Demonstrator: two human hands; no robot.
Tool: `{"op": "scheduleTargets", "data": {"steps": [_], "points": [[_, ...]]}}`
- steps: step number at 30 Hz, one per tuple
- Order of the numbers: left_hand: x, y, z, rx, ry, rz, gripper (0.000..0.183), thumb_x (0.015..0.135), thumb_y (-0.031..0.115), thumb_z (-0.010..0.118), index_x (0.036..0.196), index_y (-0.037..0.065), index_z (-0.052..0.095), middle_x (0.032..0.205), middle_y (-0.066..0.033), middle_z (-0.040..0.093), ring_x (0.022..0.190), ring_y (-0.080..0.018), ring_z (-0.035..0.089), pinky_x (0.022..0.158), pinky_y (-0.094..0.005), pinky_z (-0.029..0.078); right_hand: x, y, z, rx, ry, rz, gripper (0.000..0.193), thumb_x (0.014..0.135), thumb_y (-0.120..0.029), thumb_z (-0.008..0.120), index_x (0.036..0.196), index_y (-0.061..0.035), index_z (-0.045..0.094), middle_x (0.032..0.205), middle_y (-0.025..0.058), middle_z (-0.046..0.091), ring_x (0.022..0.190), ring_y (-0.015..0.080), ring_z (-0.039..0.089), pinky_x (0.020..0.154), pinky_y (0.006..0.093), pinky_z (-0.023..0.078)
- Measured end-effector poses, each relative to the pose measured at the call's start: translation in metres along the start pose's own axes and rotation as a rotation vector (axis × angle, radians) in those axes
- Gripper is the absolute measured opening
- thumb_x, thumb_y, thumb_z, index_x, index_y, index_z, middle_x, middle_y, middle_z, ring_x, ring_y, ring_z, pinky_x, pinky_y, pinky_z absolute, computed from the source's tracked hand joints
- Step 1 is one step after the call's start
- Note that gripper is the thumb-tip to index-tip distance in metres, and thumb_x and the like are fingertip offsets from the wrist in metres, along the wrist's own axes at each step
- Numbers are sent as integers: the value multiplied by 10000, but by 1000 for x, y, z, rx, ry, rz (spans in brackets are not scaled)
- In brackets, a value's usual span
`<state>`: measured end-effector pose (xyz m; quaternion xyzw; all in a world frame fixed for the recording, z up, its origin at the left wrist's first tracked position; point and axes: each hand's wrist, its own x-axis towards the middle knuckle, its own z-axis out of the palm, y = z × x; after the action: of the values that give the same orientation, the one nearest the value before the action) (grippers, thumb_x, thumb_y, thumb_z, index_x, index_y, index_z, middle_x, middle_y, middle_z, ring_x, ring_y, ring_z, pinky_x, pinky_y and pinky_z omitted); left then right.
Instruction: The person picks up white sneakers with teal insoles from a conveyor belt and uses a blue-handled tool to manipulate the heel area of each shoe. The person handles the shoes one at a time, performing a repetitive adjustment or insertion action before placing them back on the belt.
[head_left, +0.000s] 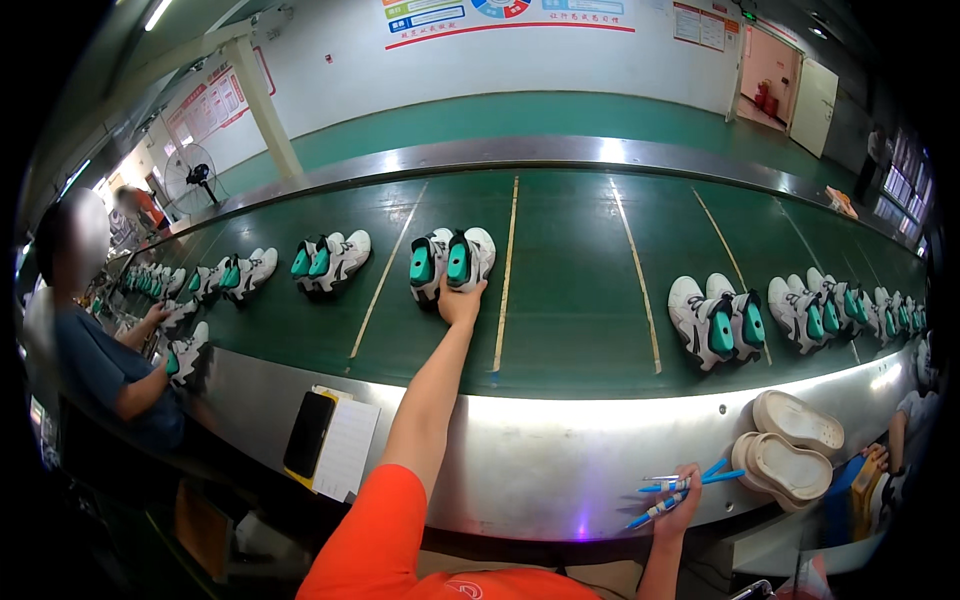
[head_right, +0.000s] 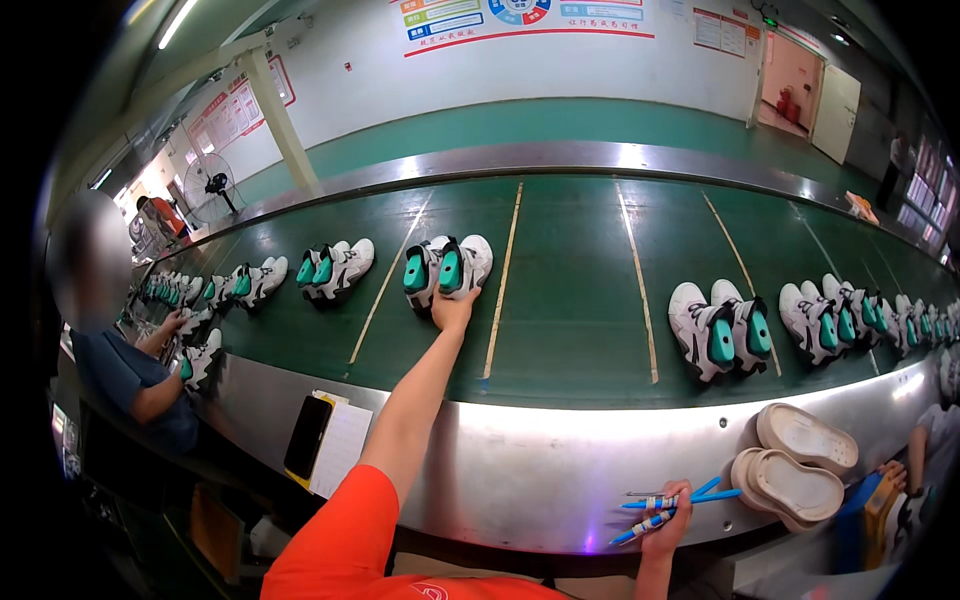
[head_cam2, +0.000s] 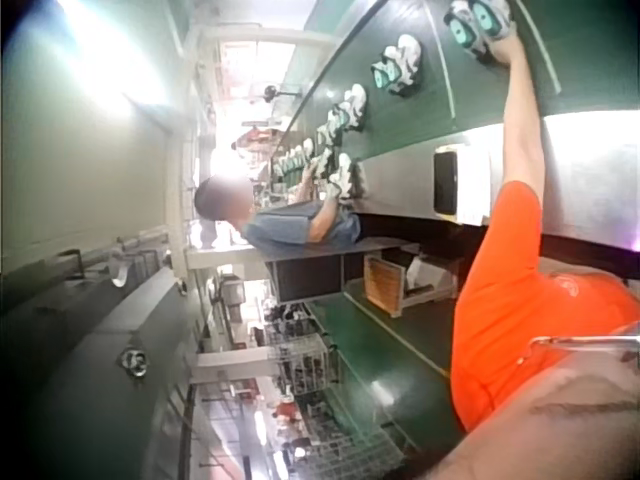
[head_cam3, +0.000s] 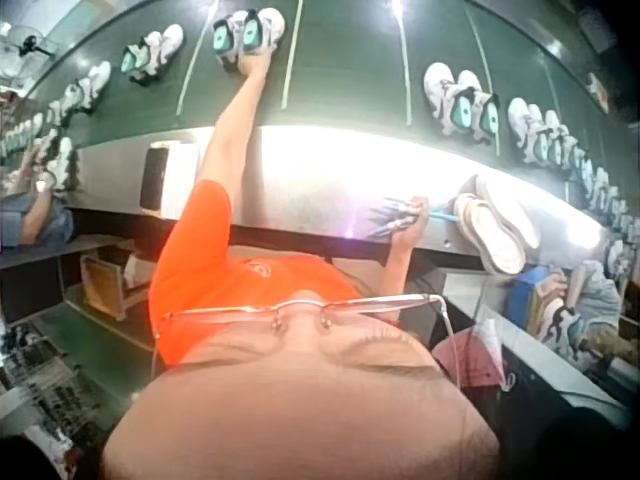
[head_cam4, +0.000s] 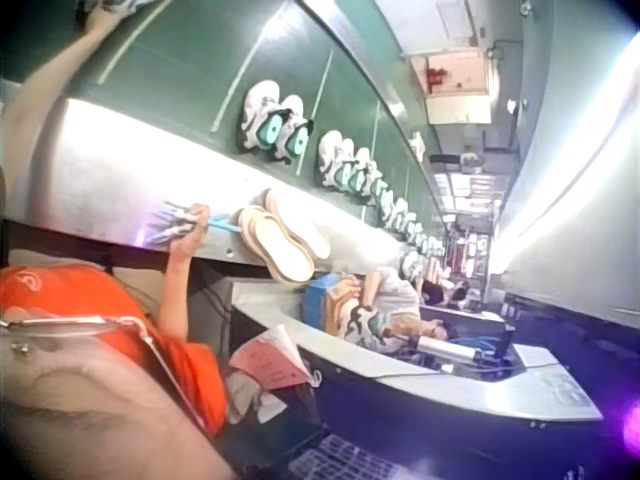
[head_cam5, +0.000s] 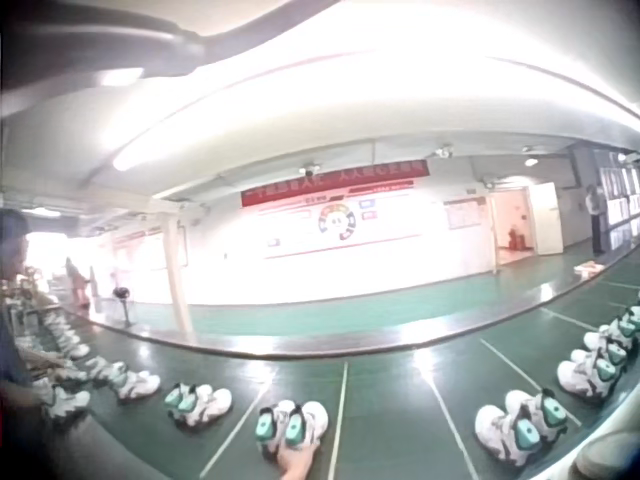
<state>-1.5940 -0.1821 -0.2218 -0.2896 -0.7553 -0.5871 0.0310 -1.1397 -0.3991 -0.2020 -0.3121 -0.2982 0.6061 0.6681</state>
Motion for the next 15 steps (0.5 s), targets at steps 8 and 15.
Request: {"op": "scheduleTargets", "data": {"steps": [8,15], "points": [[-16,22,-136,187,-663,91,680,460,445,827,928,-5,623,909,-151,647,854,-261,625,749,-343,481,-8,5,3,-10,148,33,250,914,-379,423,831,-146,458,691,-76,378,502,4,325,398,168,228],[-160,87,-286,-39,-749,43,800,584,164,836,1243,-36,429,1103,-98,586,968,-150,565,839,-290,458,-11,9,3,-61,57,-2,274,916,-400,425,818,-146,456,691,-75,368,513,0,307,405,170,204]]}}
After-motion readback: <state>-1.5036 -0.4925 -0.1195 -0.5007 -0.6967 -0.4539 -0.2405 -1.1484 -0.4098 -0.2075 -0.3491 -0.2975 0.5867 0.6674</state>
